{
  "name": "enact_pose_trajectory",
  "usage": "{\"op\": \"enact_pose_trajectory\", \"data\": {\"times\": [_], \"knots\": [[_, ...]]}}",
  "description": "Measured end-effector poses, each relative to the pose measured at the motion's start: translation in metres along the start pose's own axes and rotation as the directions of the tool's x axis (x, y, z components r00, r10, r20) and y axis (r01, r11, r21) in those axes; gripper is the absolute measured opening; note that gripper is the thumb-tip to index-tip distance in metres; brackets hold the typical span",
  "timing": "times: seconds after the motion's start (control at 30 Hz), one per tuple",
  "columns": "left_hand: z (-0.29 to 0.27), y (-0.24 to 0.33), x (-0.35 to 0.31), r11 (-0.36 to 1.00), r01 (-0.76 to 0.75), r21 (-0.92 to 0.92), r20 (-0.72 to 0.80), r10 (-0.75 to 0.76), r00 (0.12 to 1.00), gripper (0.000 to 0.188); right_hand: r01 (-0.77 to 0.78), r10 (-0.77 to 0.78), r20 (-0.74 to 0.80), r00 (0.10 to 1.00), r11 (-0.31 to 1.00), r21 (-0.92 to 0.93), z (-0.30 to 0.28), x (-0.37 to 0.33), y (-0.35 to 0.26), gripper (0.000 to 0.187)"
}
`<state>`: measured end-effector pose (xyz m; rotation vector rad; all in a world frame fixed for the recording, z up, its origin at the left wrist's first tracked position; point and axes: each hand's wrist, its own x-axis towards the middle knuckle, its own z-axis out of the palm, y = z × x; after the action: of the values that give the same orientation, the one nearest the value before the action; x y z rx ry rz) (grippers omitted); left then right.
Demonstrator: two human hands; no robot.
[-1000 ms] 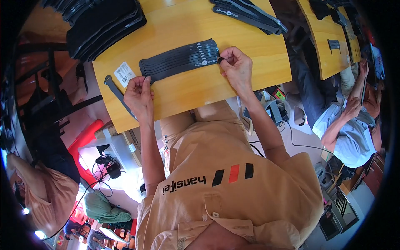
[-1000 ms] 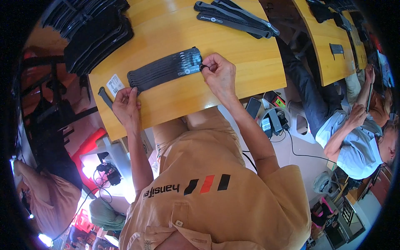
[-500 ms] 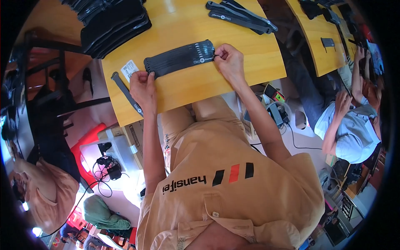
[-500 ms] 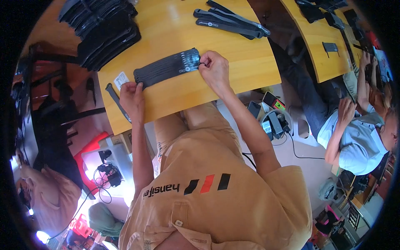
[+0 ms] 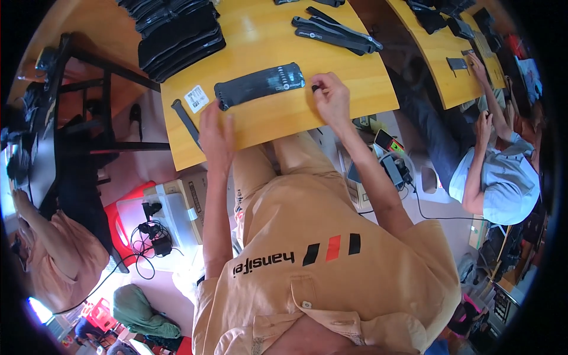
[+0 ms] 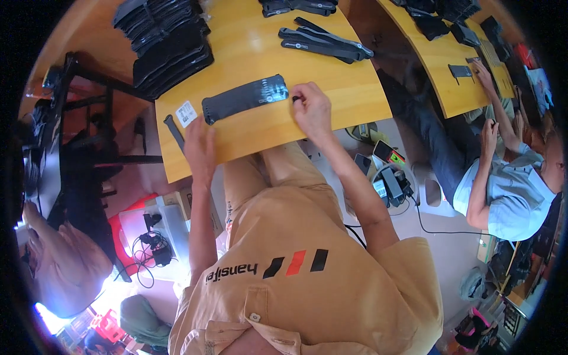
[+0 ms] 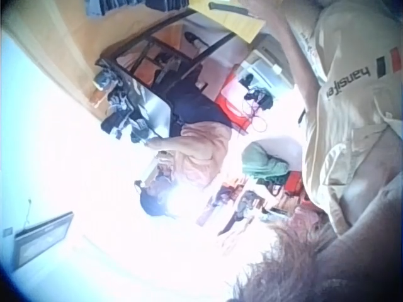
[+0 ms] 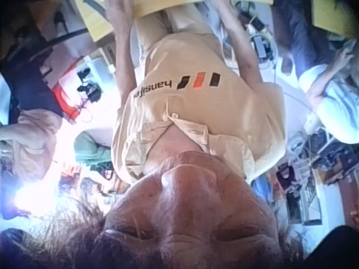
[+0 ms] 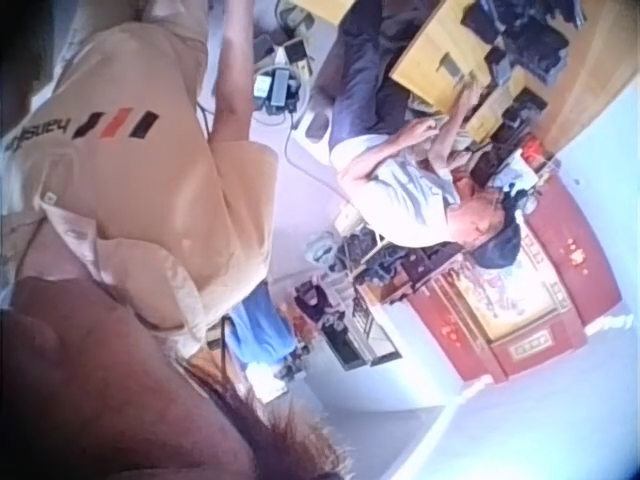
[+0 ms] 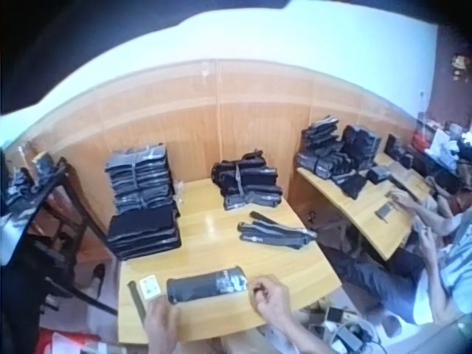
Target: Assembling plastic clips and buckles onto black straps at a workshop table.
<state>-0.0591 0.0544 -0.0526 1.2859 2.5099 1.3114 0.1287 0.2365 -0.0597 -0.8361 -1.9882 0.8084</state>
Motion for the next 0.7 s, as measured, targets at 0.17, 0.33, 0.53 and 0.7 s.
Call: {"op": "enact_pose_trajectory", "data": {"times": [0.17, 0.33, 0.53, 0.7], "knots": [[0.021, 0.002, -0.012, 0.874, -0.241, 0.421, 0.304, 0.114, 0.946, 0.068, 0.221, -0.196, 0.127, 0.972, 0.949, -0.225, 0.011, -0.008, -0.018, 0.031], [0.009, 0.000, -0.015, 0.907, -0.229, 0.352, 0.287, 0.128, 0.949, 0.066, 0.227, -0.160, 0.215, 0.964, 0.912, -0.341, 0.013, -0.010, -0.013, 0.031], [-0.036, -0.001, -0.024, 0.985, 0.008, 0.175, -0.071, 0.005, 0.997, 0.053, 0.226, -0.191, 0.156, 0.969, 0.943, -0.243, 0.013, -0.014, -0.030, 0.027], [-0.049, -0.005, -0.048, 0.827, 0.328, 0.456, -0.151, -0.292, 0.945, 0.041, 0.215, -0.185, 0.269, 0.945, 0.973, -0.088, 0.031, -0.033, -0.053, 0.027]]}}
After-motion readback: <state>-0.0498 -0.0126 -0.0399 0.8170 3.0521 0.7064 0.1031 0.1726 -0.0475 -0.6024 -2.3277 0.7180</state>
